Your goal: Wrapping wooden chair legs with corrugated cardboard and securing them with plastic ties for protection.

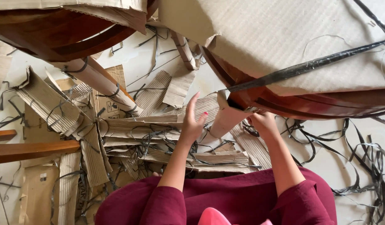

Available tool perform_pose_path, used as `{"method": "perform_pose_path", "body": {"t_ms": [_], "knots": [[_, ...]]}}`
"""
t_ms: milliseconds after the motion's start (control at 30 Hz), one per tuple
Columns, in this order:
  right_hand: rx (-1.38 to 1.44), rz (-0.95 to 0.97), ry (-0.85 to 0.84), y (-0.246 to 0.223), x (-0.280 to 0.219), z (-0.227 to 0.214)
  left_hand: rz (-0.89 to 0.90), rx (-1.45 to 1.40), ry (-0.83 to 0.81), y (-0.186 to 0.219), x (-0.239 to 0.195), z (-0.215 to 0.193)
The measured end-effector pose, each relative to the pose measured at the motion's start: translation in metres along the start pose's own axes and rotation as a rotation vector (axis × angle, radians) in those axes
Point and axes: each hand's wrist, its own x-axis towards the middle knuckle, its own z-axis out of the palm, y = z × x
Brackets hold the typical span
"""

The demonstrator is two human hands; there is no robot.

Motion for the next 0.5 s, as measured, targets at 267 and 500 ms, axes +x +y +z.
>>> {"method": "perform_pose_path", "body": {"t_ms": [267, 500], "knots": [[-0.050, 0.118, -0.112, 0.000, 0.012, 0.002, 0.073, 0.277, -0.132, -0.032, 0.004, 0.008], [0.026, -0.170, -0.165, -0.080, -0.037, -0.057, -0.219, 0.598, -0.372, 0.052, 0.003, -0.035]]}}
